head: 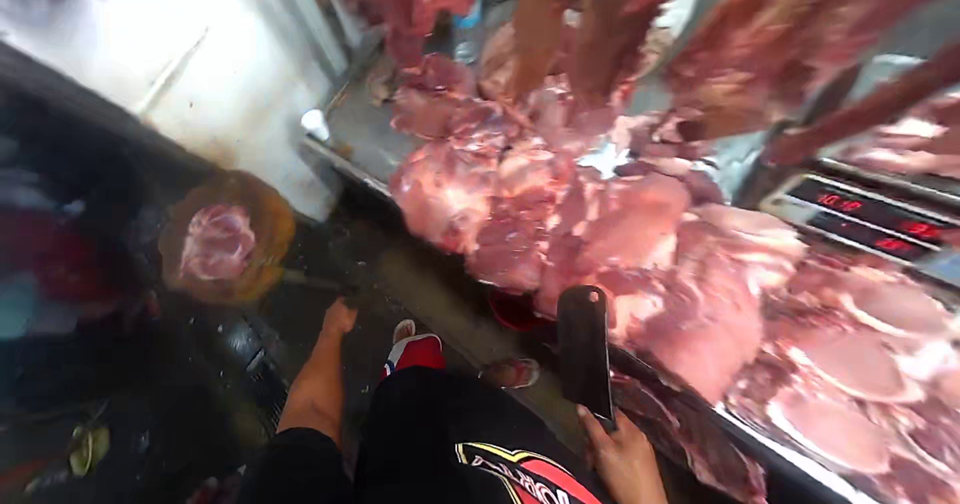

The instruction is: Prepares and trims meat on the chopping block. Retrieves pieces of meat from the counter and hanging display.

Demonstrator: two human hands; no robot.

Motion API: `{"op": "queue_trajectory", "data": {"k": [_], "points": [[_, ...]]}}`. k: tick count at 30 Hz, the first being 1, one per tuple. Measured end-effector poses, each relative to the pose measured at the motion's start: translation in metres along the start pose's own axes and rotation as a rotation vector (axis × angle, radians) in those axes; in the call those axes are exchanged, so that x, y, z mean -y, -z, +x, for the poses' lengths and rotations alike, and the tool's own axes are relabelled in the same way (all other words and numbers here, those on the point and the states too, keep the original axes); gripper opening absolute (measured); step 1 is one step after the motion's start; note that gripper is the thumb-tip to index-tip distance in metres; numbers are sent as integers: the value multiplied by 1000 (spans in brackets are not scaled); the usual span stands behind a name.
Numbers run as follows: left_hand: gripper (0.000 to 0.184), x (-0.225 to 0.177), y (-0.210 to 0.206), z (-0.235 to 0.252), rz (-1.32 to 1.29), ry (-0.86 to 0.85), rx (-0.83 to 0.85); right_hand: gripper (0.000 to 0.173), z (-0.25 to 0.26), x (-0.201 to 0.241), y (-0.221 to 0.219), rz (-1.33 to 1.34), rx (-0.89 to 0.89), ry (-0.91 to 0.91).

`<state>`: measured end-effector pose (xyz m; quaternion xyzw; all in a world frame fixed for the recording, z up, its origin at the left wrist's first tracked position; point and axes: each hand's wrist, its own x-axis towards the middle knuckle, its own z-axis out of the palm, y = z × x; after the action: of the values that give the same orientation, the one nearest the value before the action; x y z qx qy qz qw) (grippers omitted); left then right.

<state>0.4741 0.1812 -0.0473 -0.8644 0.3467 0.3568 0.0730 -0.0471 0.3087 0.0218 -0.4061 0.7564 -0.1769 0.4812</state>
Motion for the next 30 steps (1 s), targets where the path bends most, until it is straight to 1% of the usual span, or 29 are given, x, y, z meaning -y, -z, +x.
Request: {"op": "queue_trajectory", "data": {"k": [2,4,7,9,11,12,13,14,16,17,18,19,20,21,23,24,27,28,29,30], "points": [[67,53,27,12,-126,113,-132,37,-2,20,-24,-13,32,9],[66,105,64,34,-277,205,-265,36,-3,38,-51,-51,53,27],[50,174,134,90,-592,281,-409,37,-6,66,-101,-113,31,40],[46,209,186,136,-731,313,-542,36,-9,89,-145,-94,2,24],[51,239,233,182,-793,372,-695,35,-10,115,-199,-17,-22,-8],[56,253,251,208,-878,380,-743,35,-7,127,-229,30,-44,-16],[58,266,262,232,-993,355,-772,35,-6,139,-259,69,-79,-24],[56,274,270,245,-1116,286,-757,36,-11,151,-287,99,-115,-48],[46,272,278,241,-1435,49,-611,35,-30,179,-325,165,-145,-124],[40,266,283,239,-1580,-40,-524,33,-35,195,-338,220,-117,-152],[36,261,289,239,-1663,-78,-444,31,-38,209,-348,272,-72,-163],[31,260,294,243,-1664,-75,-390,30,-41,217,-356,296,-20,-164],[28,261,297,251,-1592,-46,-371,30,-44,223,-363,289,26,-156],[31,261,300,260,-1484,-28,-359,31,-47,226,-369,244,58,-147],[56,260,297,276,-1274,-36,-361,35,-51,231,-378,136,87,-137],[66,258,293,282,-1168,-35,-392,35,-53,234,-383,118,86,-139],[81,246,286,287,-947,-12,-538,32,-60,239,-397,168,71,-157],[84,244,287,285,-948,-28,-567,31,-62,238,-400,187,60,-168],[82,243,288,283,-1012,-71,-587,31,-65,237,-403,191,47,-182],[75,246,288,284,-1133,-149,-593,31,-69,235,-405,192,32,-197]]}}
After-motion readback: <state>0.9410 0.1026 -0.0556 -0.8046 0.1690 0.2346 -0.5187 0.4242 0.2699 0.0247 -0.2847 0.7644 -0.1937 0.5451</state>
